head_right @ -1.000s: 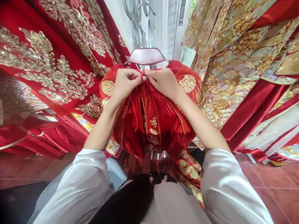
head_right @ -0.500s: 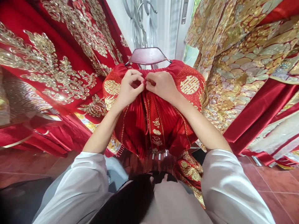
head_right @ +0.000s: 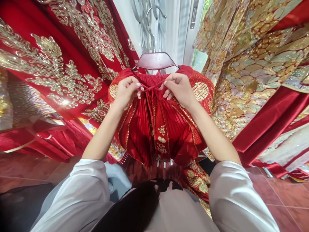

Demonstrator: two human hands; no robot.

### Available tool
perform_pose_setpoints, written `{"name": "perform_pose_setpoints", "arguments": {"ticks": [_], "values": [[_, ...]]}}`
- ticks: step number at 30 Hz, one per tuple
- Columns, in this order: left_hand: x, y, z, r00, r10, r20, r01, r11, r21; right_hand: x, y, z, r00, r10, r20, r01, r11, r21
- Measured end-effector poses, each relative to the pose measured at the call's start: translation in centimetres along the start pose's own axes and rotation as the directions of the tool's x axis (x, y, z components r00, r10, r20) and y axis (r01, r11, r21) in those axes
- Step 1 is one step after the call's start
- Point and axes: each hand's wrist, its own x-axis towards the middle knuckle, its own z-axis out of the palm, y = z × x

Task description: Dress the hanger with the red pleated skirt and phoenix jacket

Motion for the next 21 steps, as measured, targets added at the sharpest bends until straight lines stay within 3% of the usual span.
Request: {"name": "perform_pose_setpoints", "arguments": {"ticks": [4, 8, 10, 11, 13, 14, 17, 21], "values": [[0.1, -1.1, -0.9, 0.998, 0.006, 0.064, -0.009, 0.999, 0.052, 0.5, 1.0, -0.7, 0.998, -0.036, -0.059, 0.030, 0.995, -0.097], [0.1, -0.7, -2.9, 0.982, 0.166, 0.092, -0.185, 0.944, 0.272, 0.2, 1.4, -1.6, 0.978, -0.165, -0.126, 0.110, 0.928, -0.356], [0.7, 0.1, -4.3, 0.960, 0.277, 0.046, -0.272, 0.880, 0.389, -0.3, 1.1, -2.1, 0.930, -0.291, -0.223, 0.138, 0.842, -0.522], [1.3, 0.4, -5.1, 0.947, 0.319, 0.035, -0.302, 0.849, 0.434, -0.6, 1.0, -2.4, 0.884, -0.372, -0.283, 0.132, 0.779, -0.613], [2.9, 0.7, -6.5, 0.932, 0.355, 0.069, -0.344, 0.813, 0.470, -1.1, 1.0, -3.2, 0.802, -0.489, -0.342, 0.077, 0.652, -0.754], [3.8, 0.5, -7.1, 0.932, 0.347, 0.105, -0.355, 0.814, 0.459, -1.3, 1.2, -3.7, 0.798, -0.499, -0.338, 0.049, 0.613, -0.789], [5.9, -1.0, -8.0, 0.947, 0.266, 0.180, -0.316, 0.874, 0.370, -1.4, 1.9, -5.5, 0.894, -0.377, -0.241, 0.044, 0.610, -0.791], [5.8, -3.3, -6.8, 0.968, 0.251, 0.011, -0.242, 0.919, 0.312, 0.2, 2.0, -9.1, 0.966, -0.244, -0.083, 0.114, 0.695, -0.709]]}}
